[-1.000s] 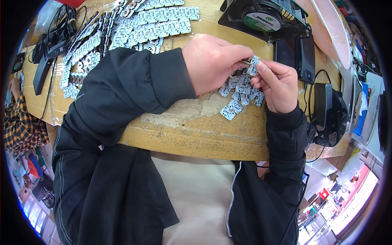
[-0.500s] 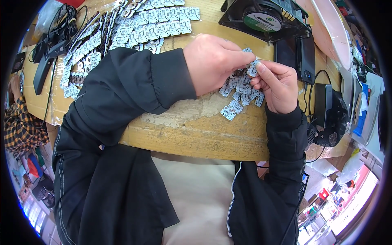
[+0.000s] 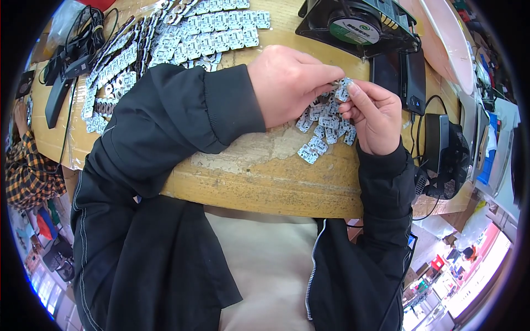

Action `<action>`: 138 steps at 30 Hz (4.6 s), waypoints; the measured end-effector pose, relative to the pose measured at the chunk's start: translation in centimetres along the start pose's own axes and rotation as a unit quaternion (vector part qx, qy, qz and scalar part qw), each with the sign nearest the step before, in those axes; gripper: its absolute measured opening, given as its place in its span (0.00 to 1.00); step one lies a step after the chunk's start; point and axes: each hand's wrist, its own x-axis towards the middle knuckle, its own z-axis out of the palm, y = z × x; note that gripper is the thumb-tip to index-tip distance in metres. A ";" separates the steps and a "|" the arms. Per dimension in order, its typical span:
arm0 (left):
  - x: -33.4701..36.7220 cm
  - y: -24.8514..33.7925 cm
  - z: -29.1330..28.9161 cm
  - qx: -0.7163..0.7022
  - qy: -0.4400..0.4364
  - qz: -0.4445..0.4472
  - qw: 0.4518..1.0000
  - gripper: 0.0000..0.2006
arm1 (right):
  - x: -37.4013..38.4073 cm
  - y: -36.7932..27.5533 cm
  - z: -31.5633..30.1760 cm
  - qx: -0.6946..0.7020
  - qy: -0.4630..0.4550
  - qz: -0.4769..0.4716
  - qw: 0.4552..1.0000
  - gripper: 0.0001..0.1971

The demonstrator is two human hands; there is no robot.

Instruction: The recorder is assembling small segments of LED light strips at an industrial workbench.

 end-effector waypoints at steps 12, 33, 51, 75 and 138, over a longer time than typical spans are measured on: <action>0.0 0.3 -0.4 0.017 -0.028 -0.008 0.999 0.13 | 0.0 -0.1 -0.2 0.006 -0.004 0.004 1.000 0.09; -0.1 0.3 -0.3 0.008 -0.007 -0.012 1.000 0.14 | 0.0 0.2 0.0 0.003 0.010 -0.004 1.000 0.08; 0.4 0.0 -0.7 -0.110 -0.020 -0.031 0.993 0.13 | -0.1 -0.3 -0.8 0.049 -0.040 0.021 0.998 0.07; 0.4 0.3 -0.9 -0.122 -0.044 -0.055 0.990 0.10 | -0.3 0.0 -0.6 0.064 0.005 -0.039 0.997 0.07; 0.9 0.7 -1.1 -0.420 -0.064 -0.338 0.840 0.10 | -0.1 -0.9 -1.3 -0.013 0.000 -0.039 0.999 0.07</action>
